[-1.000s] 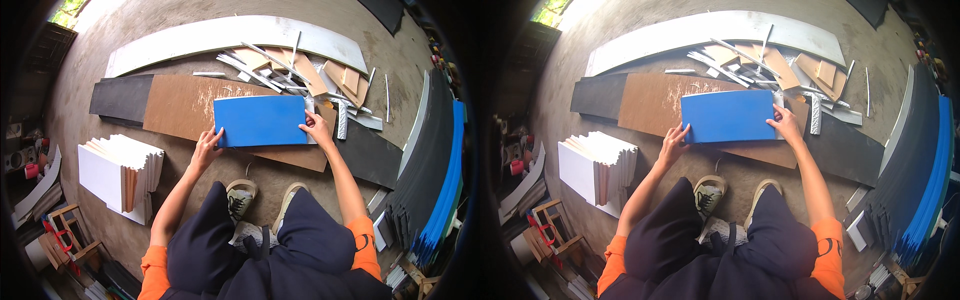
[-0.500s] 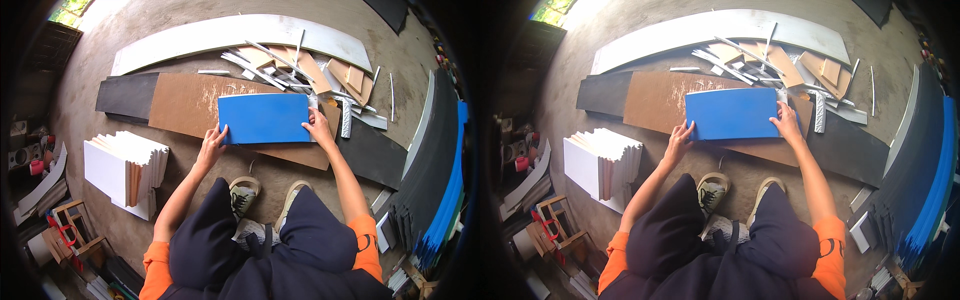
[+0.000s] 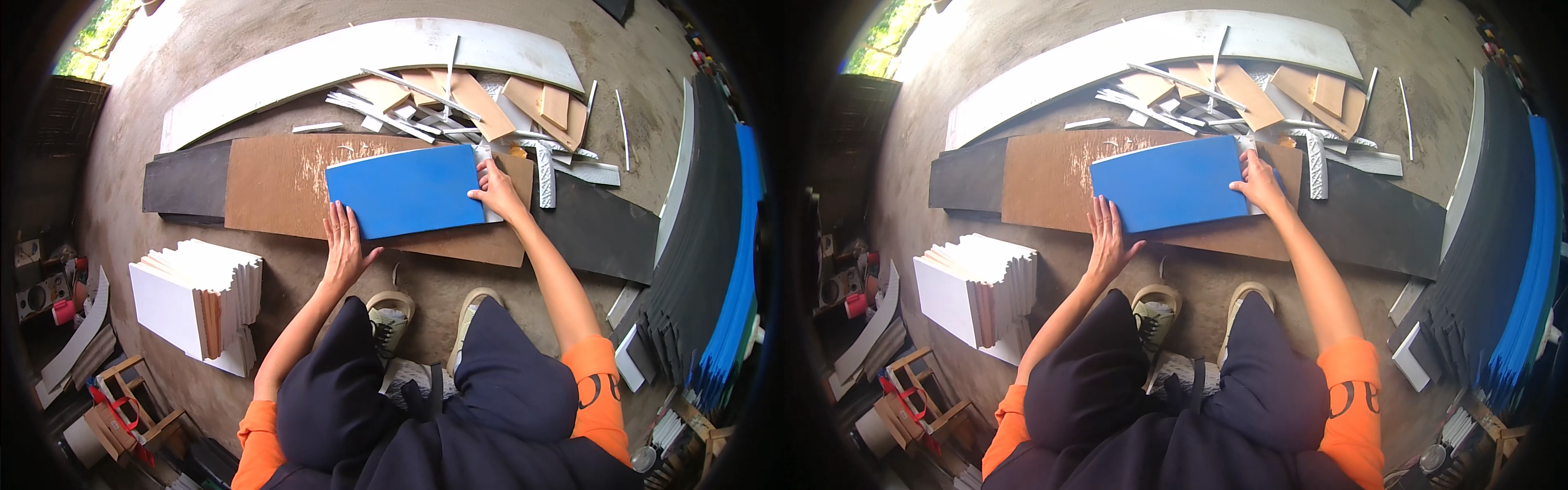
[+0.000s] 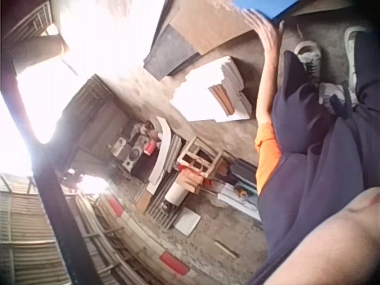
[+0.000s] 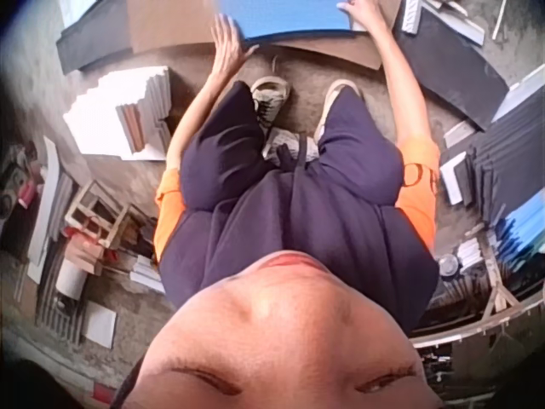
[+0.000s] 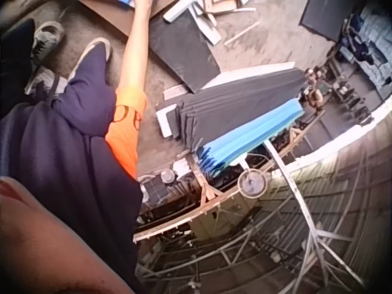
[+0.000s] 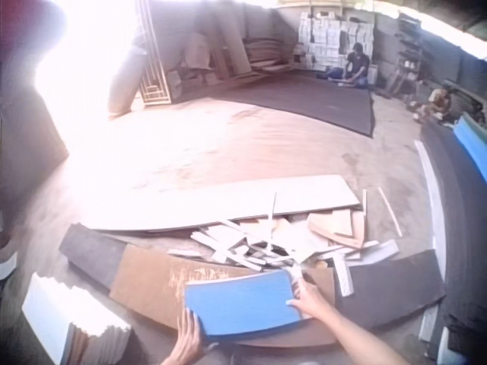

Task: The person sits on the floor and uses a utility knife to cut blue and white rectangular sheets. They repeatedly align a blue sheet on a white sheet, cut along the edge, and stack the cut pieces.

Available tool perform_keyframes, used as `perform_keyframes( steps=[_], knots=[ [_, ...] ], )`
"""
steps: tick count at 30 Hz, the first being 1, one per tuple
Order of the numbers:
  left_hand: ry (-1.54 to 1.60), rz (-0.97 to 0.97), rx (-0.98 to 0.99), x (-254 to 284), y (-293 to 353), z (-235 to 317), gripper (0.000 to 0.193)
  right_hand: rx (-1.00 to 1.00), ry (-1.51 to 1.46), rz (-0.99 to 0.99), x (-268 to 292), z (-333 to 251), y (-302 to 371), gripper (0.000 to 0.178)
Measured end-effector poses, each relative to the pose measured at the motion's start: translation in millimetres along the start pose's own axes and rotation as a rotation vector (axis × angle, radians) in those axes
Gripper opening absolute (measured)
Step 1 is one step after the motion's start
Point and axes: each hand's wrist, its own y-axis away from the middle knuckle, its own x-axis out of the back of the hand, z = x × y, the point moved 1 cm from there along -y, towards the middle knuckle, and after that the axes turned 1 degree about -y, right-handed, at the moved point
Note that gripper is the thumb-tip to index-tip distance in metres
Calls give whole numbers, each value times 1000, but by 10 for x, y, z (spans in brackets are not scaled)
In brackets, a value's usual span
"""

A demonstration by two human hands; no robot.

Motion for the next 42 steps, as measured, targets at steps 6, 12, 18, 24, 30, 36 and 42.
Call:
perform_keyframes(
  steps=[6,12,18,24,30,36,42],
  knots=[
    [-70,-135,-210,-12,-718,493,105,-83,-36,-92,70,-13,-56,51],
    [53,-97,-373,-204,-1154,1102,101,-123,-74,-108,76,11,-63,52],
    [138,-4,-380,-278,-1137,976,89,-189,38,-148,55,-94,-148,49],
    [55,255,234,-107,-752,348,69,-120,237,31,13,26,-107,47],
    [361,332,627,-116,-129,-155,53,-138,348,59,-27,-133,-61,52],
    [455,388,556,-71,-130,-274,44,-134,337,115,2,-136,30,50],
    [377,406,600,42,-186,-616,43,-172,263,158,-299,-358,67,48]
  ],
)
